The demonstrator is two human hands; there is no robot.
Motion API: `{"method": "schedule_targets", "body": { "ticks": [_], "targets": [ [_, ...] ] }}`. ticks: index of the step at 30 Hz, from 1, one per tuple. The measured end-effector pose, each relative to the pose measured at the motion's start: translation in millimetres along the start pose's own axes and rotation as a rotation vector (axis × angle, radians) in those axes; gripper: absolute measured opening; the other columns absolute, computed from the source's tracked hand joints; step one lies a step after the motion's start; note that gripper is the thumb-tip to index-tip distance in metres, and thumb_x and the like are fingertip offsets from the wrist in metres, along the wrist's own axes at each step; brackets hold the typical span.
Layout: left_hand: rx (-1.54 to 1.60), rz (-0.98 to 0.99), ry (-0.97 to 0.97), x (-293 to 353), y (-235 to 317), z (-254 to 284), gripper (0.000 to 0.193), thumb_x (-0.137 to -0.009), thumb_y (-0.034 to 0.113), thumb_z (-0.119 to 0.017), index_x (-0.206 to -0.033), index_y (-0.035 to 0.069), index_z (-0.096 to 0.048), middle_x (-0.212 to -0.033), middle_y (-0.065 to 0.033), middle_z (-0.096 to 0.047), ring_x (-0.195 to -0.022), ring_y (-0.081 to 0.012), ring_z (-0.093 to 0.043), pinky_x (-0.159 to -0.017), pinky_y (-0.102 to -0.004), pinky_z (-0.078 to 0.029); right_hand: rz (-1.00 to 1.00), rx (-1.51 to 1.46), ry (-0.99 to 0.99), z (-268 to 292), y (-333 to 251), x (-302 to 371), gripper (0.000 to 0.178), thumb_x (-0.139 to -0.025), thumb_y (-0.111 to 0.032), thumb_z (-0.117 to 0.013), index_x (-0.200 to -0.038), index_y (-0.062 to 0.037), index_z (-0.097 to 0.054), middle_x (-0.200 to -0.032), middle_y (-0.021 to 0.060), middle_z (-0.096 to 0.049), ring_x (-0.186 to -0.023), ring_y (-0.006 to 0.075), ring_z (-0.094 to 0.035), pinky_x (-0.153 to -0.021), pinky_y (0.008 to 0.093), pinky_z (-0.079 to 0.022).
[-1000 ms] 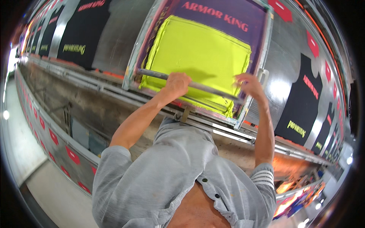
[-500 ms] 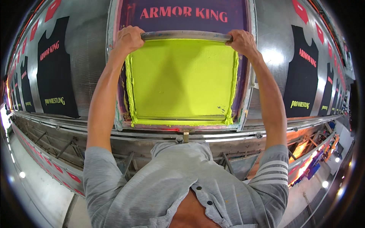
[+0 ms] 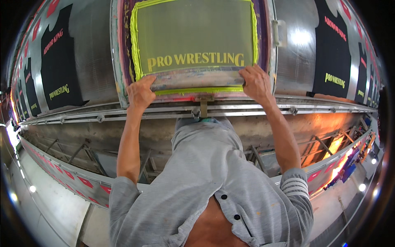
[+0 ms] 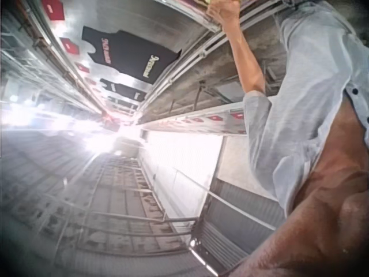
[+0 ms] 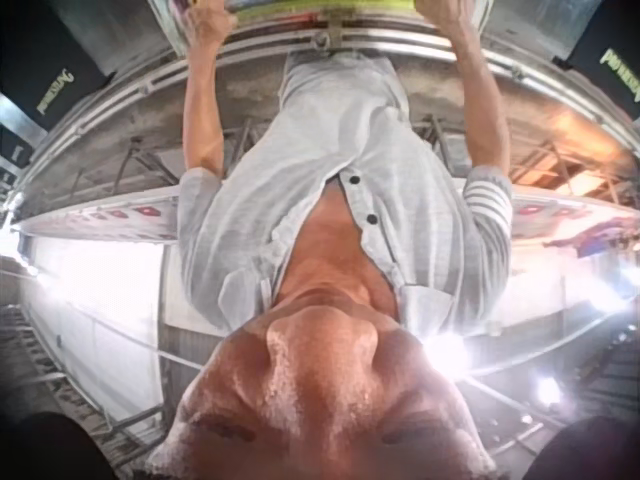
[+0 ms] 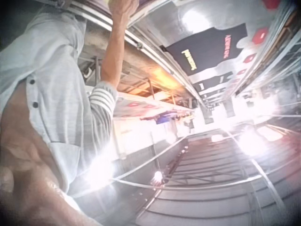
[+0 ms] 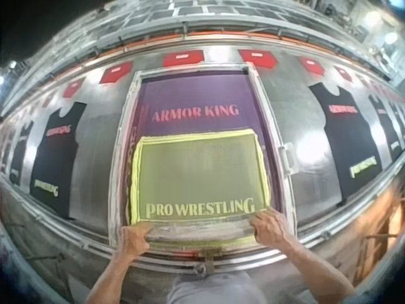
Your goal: The person performs screen printing on a series of black t-shirts. They repeatedly pull a squeegee across a screen to apply neon yellow ink, then lift the screen to reveal the printed text 'PRO WRESTLING' before moving to the next shirt.
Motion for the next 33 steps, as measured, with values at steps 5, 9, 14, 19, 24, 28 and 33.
{"method": "schedule_targets", "body": {
  "ticks": [5,9,14,19,24,28,33],
  "targets": [
    [-0.056,-0.084,0.136,55.0,18.8,-9.5,0.05,-0.063,-0.002,-0.061,-0.112,0.006,-0.068,-0.119,-0.0103,-0.069,-0.11,-0.0287,-0.066,-0.088,-0.0389,-0.054,-0.019,0.031,0.133,-13.7,-29.3,56.5,0.029,-0.065,0.003,-0.067,-0.093,-0.0053,-0.067,-0.093,0.0092,-0.061,-0.095,0.0297,-0.06,-0.092,0.0419,-0.049],
    [-0.106,-0.287,0.267,79.6,48.6,14.2,0.051,-0.064,-0.003,-0.061,-0.113,0.006,-0.069,-0.115,-0.0124,-0.069,-0.103,-0.0317,-0.067,-0.085,-0.0417,-0.054,0.019,0.082,0.143,0.9,-53.2,77.9,0.028,-0.067,0.001,-0.066,-0.094,-0.0051,-0.068,-0.092,0.0092,-0.062,-0.094,0.0298,-0.06,-0.088,0.0414,-0.049],
    [-0.035,0.015,-0.174,23.4,6.5,22.9,0.04,-0.067,0.004,-0.063,-0.104,0.013,-0.077,-0.087,-0.0185,-0.072,-0.086,-0.0378,-0.069,-0.078,-0.0463,-0.055,-0.076,-0.036,-0.155,15.7,-18.7,38.9,0.026,-0.071,-0.001,-0.063,-0.093,-0.0086,-0.074,-0.091,0.0112,-0.064,-0.092,0.0316,-0.064,-0.082,0.0433,-0.053],
    [-0.11,-0.022,-0.108,-146.8,-7.9,49.8,0.039,-0.071,0.007,-0.063,-0.106,0.017,-0.077,-0.085,-0.0209,-0.071,-0.082,-0.039,-0.07,-0.079,-0.0482,-0.055,-0.217,0.041,-0.274,30.0,65.3,-125.4,0.031,-0.079,-0.005,-0.062,-0.106,-0.0125,-0.075,-0.092,0.0117,-0.071,-0.086,0.0309,-0.068,-0.078,0.0436,-0.055],
    [-0.164,-0.011,-0.124,-287.5,-35.6,64.2,0.038,-0.07,0.012,-0.063,-0.105,0.02,-0.078,-0.086,-0.0205,-0.072,-0.083,-0.0385,-0.07,-0.081,-0.0464,-0.055,-0.199,0.153,-0.282,48.4,114.0,-257.8,0.033,-0.076,-0.008,-0.058,-0.105,-0.0127,-0.075,-0.095,0.0151,-0.073,-0.089,0.0358,-0.069,-0.08,0.0456,-0.055],
    [-0.205,0.005,-0.195,-316.8,-48.2,54.7,0.036,-0.07,0.016,-0.065,-0.103,0.02,-0.078,-0.082,-0.0193,-0.071,-0.082,-0.0378,-0.07,-0.078,-0.0464,-0.055,-0.192,0.119,-0.253,43.0,128.4,-283.5,0.036,-0.074,-0.007,-0.06,-0.106,-0.0114,-0.076,-0.097,0.0148,-0.073,-0.092,0.0356,-0.069,-0.084,0.046,-0.054],
    [-0.166,0.021,-0.104,-292.1,-45.9,52.3,0.034,-0.072,0.015,-0.068,-0.103,0.023,-0.078,-0.081,-0.0162,-0.071,-0.079,-0.0357,-0.069,-0.071,-0.0462,-0.053,-0.119,0.115,-0.145,34.8,117.5,-262.2,0.038,-0.077,-0.002,-0.06,-0.109,-0.0133,-0.076,-0.098,0.0086,-0.072,-0.091,0.0321,-0.068,-0.085,0.0438,-0.054]
  ]
}}
Point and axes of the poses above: each hand's wrist, its own x-axis away from the middle knuckle, its own z-axis out of the back of the hand, y = z × x, the point moved 9 cm from there along -x, towards the middle knuckle
